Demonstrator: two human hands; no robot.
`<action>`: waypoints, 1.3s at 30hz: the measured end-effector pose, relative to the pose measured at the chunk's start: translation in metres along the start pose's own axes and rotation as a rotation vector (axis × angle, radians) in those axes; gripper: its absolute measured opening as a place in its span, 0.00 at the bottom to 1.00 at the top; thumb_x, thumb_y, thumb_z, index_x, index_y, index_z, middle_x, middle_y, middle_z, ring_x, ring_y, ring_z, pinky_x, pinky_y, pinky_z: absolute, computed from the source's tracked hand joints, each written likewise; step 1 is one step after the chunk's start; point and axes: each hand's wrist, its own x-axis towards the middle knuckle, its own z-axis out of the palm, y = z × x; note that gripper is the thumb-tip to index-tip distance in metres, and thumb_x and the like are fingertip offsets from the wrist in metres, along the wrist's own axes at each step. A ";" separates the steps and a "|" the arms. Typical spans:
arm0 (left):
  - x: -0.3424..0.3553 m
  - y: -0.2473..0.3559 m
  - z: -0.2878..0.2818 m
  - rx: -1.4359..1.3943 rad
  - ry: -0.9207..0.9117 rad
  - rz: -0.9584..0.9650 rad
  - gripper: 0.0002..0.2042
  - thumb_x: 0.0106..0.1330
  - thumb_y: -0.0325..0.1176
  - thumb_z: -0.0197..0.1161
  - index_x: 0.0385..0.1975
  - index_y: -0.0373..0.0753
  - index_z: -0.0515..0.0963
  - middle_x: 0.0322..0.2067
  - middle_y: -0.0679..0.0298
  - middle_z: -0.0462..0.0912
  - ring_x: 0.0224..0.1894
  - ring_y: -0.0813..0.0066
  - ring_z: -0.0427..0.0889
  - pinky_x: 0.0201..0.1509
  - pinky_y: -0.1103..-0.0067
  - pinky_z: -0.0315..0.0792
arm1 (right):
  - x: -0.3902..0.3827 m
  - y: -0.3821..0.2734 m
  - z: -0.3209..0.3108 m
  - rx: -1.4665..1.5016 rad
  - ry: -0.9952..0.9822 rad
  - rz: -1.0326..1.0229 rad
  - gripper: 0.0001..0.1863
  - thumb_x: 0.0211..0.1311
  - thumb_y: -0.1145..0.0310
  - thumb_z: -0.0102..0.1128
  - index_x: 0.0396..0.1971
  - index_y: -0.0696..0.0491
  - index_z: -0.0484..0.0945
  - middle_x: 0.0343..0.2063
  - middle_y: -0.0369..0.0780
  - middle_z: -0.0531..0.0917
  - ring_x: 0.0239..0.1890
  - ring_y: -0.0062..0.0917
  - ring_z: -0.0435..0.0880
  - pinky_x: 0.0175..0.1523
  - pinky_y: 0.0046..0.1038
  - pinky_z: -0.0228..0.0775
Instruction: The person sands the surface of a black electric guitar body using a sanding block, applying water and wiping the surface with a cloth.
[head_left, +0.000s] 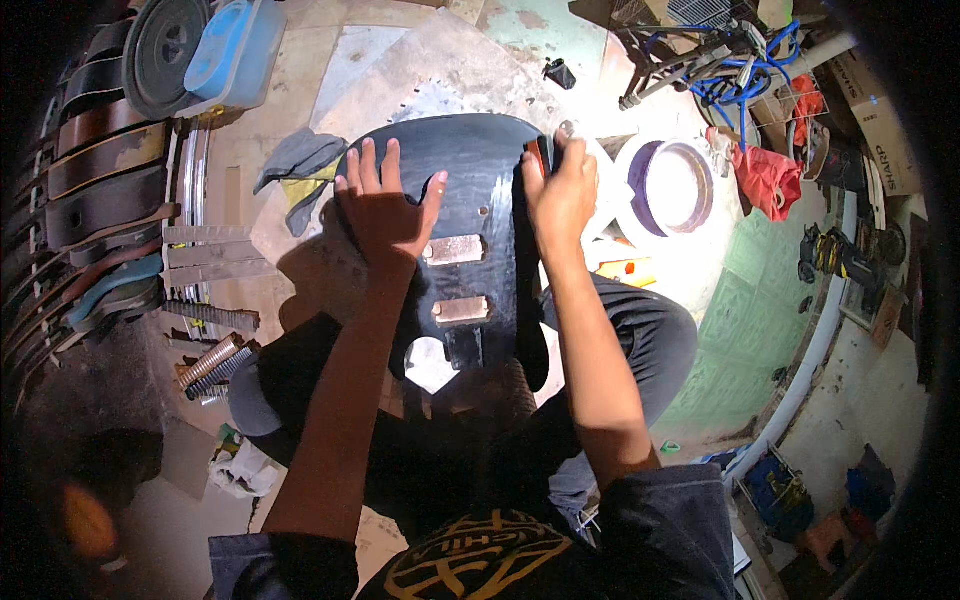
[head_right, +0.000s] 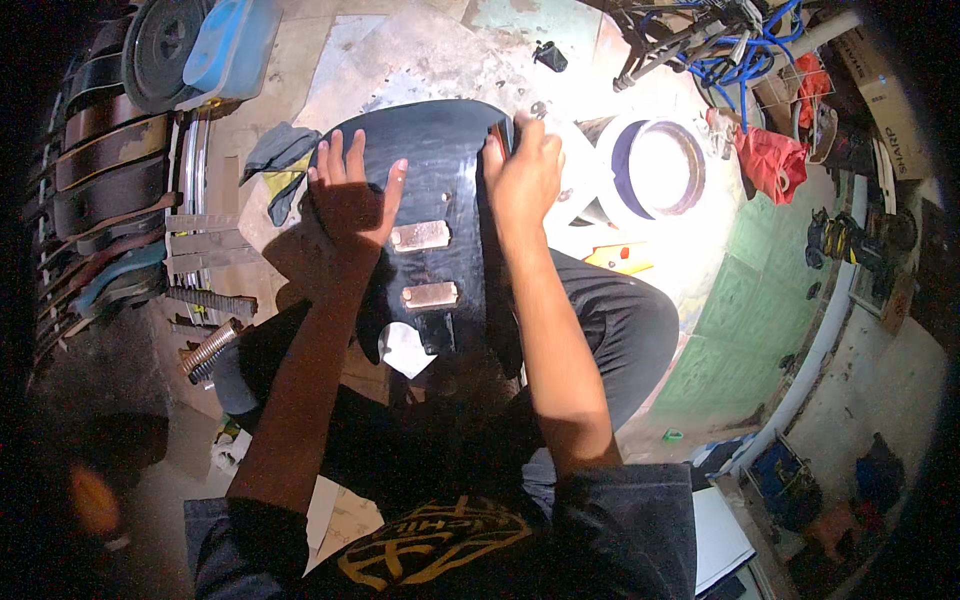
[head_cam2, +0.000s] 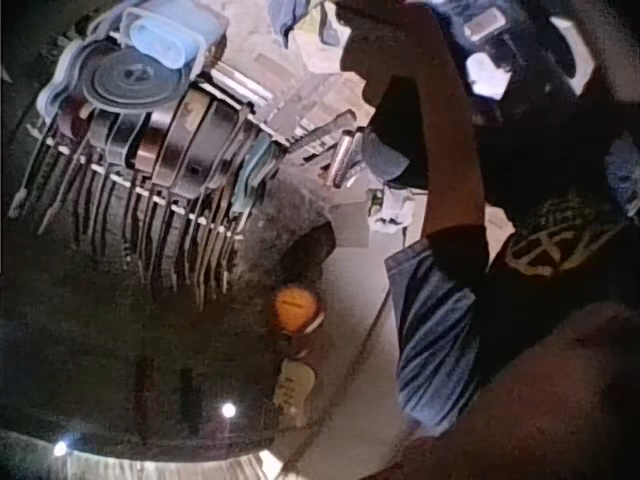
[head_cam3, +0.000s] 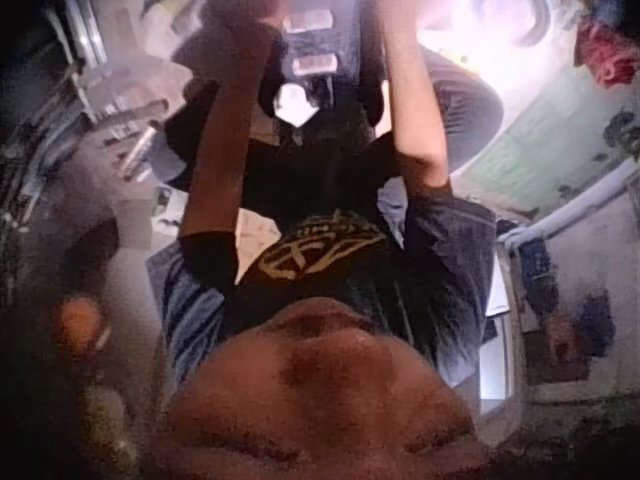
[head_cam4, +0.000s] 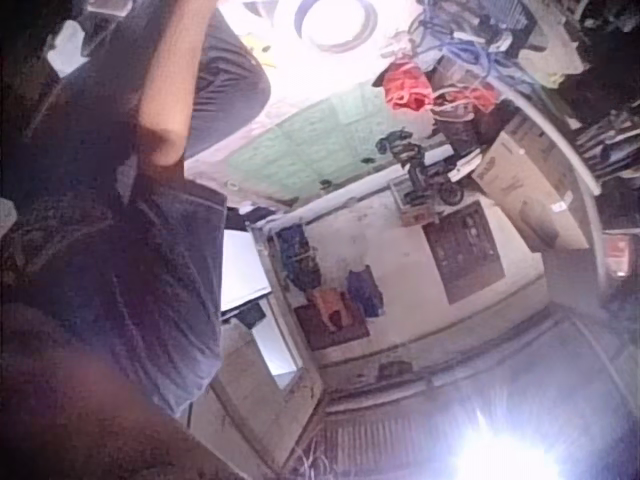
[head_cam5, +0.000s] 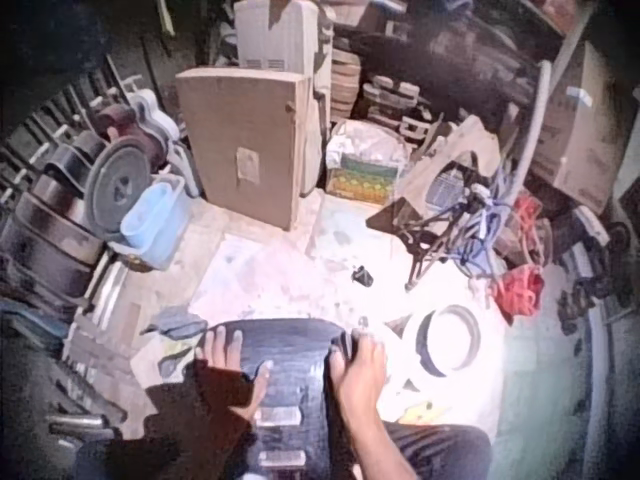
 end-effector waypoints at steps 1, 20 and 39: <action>0.002 0.000 -0.001 -0.001 0.010 0.002 0.36 0.62 0.56 0.68 0.65 0.39 0.72 0.68 0.46 0.68 0.73 0.46 0.61 0.74 0.51 0.54 | 0.005 -0.006 -0.002 -0.031 -0.009 0.004 0.19 0.61 0.65 0.69 0.48 0.58 0.78 0.39 0.53 0.80 0.44 0.50 0.78 0.50 0.47 0.70; -0.004 -0.004 0.002 -0.014 -0.014 -0.030 0.38 0.63 0.58 0.66 0.68 0.40 0.70 0.70 0.47 0.64 0.75 0.46 0.58 0.76 0.48 0.50 | -0.012 0.005 0.007 0.025 -0.006 -0.082 0.20 0.59 0.62 0.71 0.48 0.56 0.80 0.36 0.52 0.80 0.39 0.51 0.79 0.46 0.47 0.72; -0.006 -0.004 0.002 -0.015 -0.049 -0.039 0.39 0.64 0.60 0.64 0.69 0.40 0.69 0.71 0.47 0.64 0.76 0.48 0.56 0.77 0.51 0.48 | -0.003 0.006 0.001 0.060 -0.141 -0.113 0.18 0.59 0.65 0.70 0.47 0.56 0.80 0.38 0.52 0.80 0.41 0.50 0.78 0.47 0.46 0.71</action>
